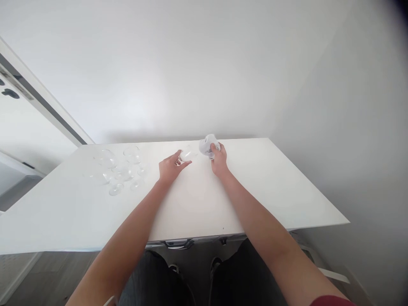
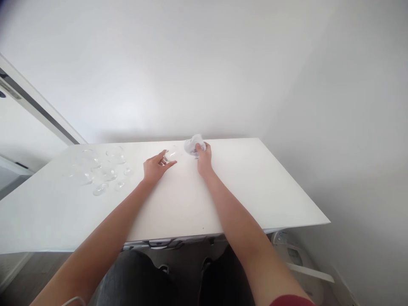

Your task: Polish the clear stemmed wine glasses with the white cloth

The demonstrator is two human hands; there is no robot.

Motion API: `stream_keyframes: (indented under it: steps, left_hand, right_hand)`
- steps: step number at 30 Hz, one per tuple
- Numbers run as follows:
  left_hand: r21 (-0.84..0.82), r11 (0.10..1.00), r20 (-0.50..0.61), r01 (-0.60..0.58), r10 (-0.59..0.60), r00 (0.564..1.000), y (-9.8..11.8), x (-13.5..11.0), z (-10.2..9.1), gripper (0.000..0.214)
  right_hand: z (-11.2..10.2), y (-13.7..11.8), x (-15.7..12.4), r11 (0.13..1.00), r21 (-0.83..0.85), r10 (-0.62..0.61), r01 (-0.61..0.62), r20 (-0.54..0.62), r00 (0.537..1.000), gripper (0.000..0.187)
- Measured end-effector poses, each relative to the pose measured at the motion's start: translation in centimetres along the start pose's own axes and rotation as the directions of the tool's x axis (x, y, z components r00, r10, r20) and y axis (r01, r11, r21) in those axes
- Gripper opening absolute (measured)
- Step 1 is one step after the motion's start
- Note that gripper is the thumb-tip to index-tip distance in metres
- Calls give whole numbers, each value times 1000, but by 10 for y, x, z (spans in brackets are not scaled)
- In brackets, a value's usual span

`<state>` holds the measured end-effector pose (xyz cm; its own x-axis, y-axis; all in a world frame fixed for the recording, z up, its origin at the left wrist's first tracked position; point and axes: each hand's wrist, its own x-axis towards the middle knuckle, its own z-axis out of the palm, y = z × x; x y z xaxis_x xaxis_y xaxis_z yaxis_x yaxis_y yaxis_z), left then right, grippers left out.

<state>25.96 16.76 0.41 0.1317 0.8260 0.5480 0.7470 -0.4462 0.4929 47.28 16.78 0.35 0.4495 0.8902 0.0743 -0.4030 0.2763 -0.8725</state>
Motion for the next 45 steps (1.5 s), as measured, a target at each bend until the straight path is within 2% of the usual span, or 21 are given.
stream_keyframes:
  steps: [3, 5, 8, 10, 12, 13, 16, 18, 20, 24, 26, 28, 32, 34, 35, 37, 40, 41, 42, 43, 45]
  left_hand:
    - [-81, 996, -33, -22, 19, 999, 0, -1, 1, 56]
    - [-133, 990, 3, -39, 40, 999, -2, -1, 3, 55]
    - [-189, 982, 49, 3, 6, 999, -7, 0, 4, 52]
    - [-233, 971, 61, 56, -43, 997, -10, 2, 5, 50]
    - [-296, 950, 85, 97, -75, 994, -12, 3, 5, 49]
    - [-339, 934, 110, 111, -78, 991, -12, 3, 5, 49]
    - [-499, 856, 223, 137, -27, 975, -10, 0, 3, 49]
    - [-597, 789, 304, 147, 53, 951, -7, -2, 1, 48]
    - [-673, 722, 384, 160, 157, 910, -3, -2, -2, 55]
    - [-751, 619, 506, 232, 312, 804, 4, -1, -8, 70]
    - [-757, 614, 506, 222, 336, 794, 5, 0, -8, 71]
    - [-727, 663, 483, 181, 305, 820, 5, 0, -6, 65]
    - [-485, 869, 388, 99, 112, 915, 4, -2, 1, 40]
    - [-424, 902, 366, 77, 93, 926, 5, -3, 3, 36]
    - [-448, 890, 394, 84, 112, 912, 5, -3, 3, 38]
    - [-561, 813, 500, 153, 186, 846, 5, -3, 1, 50]
    - [-692, 654, 614, 307, 309, 726, 4, -2, -3, 66]
    - [-706, 619, 629, 344, 324, 706, 5, -2, -4, 69]
    - [-711, 603, 633, 363, 323, 703, 5, -2, -5, 72]
    - [-710, 605, 626, 361, 307, 717, 5, -2, -5, 73]
    - [-682, 665, 569, 303, 222, 792, 7, -2, -4, 70]
  right_hand:
    - [2, 1, 0, 993, 85, 78, -80, 28, 997, 38]
    - [8, 0, -8, 981, 150, 97, -124, 179, 979, 34]
    - [20, -4, -24, 961, 186, 109, -202, 417, 902, 25]
    - [26, -6, -31, 963, 173, 97, -206, 494, 864, 20]
    - [27, -8, -34, 977, 149, 55, -153, 515, 855, 14]
    - [26, -8, -34, 984, 128, 38, -123, 523, 851, 17]
    - [23, -5, -33, 998, 51, 13, -47, 529, 848, 45]
    - [20, -2, -32, 1000, -7, 27, -28, 538, 842, 58]
    - [19, 0, -32, 998, -53, 60, -36, 578, 814, 59]
    - [19, -6, -38, 993, -43, 107, -111, 723, 682, 56]
    - [21, -11, -42, 992, -7, 86, -124, 756, 649, 57]
    - [26, -13, -45, 996, -9, 66, -86, 730, 681, 57]
    - [36, -5, -54, 977, -133, -87, 165, 460, 884, 56]
    - [38, -1, -57, 964, -151, -151, 218, 362, 920, 51]
    - [37, -1, -57, 974, -125, -132, 189, 366, 921, 46]
    - [35, -3, -57, 998, -38, -19, 41, 457, 889, 43]
    - [29, -8, -54, 979, -13, 159, -202, 663, 732, 54]
    - [28, -8, -53, 972, -37, 191, -233, 706, 682, 57]
    - [28, -9, -52, 972, -63, 201, -226, 722, 662, 59]
    - [29, -8, -52, 980, -84, 186, -180, 705, 685, 59]
    - [31, -6, -53, 991, -130, 63, 14, 566, 822, 57]
